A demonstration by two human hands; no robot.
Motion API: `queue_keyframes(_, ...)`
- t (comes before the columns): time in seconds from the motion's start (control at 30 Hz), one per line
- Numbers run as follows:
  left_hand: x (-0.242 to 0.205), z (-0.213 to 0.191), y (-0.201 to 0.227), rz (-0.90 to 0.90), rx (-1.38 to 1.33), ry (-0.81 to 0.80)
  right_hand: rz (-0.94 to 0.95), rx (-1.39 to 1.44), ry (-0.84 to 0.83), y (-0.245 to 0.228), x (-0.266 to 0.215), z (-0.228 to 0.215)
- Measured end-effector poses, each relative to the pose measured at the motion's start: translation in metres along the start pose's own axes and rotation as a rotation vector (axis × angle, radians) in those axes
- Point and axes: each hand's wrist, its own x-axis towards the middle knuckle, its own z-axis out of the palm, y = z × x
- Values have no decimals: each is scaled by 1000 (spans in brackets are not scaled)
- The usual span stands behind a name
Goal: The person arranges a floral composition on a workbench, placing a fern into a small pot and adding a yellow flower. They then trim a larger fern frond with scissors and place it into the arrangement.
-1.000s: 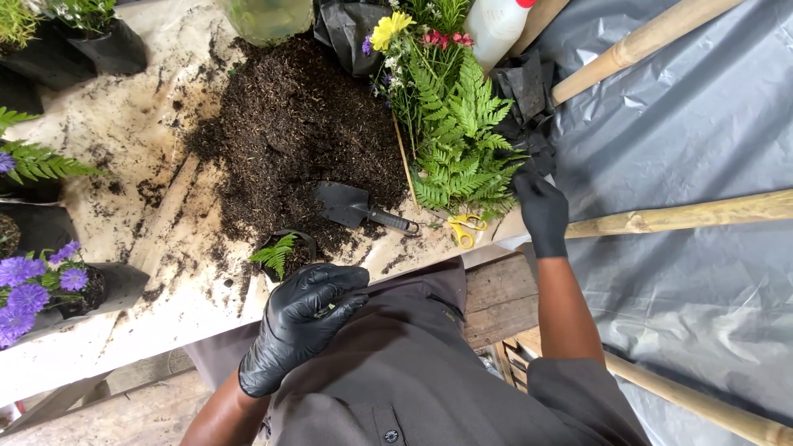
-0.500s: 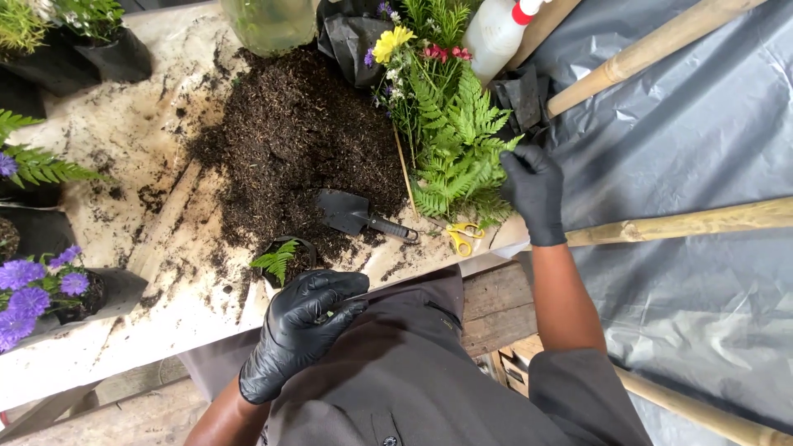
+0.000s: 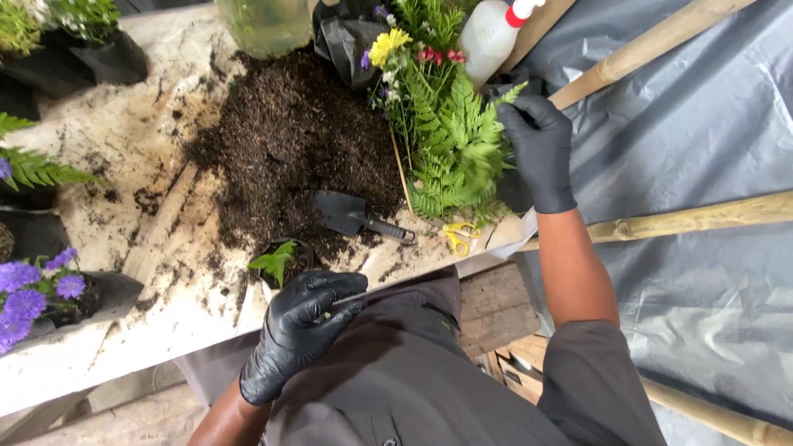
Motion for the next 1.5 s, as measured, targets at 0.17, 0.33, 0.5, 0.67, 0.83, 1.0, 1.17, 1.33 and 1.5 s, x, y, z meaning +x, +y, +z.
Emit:
queue_keyframes(0.17, 5, -4, 9, -15, -41, 3, -29, 36, 18, -45, 16, 4)
queue_keyframes(0.33, 4, -4, 8, -11, -42, 8, 104, -28, 6, -52, 25, 4)
queue_keyframes(0.5, 12, -2, 11, 2, -62, -31, 108, -44, -165, -9, 29, 10)
queue_keyframes(0.67, 14, 2, 9, -10, -67, -39, -184, -595, -89, 15, -23, -24)
queue_keyframes(0.83, 16, 6, 4, -5, -94, -42, -123, -690, -193, 58, -88, -45)
queue_keyframes(1.0, 17, 9, 6, 18, -65, -27, -14, -897, -310, 107, -134, -52)
queue_keyframes(1.17, 15, 9, 8, 5, -54, -30, -186, -1060, -288, 162, -145, -56)
queue_keyframes(1.33, 13, 9, 9, -38, -54, -44, -363, -1073, -221, 142, -135, -59)
queue_keyframes(1.5, 18, 11, 6, -10, -66, -49, -394, -1061, -172, 45, -102, -72)
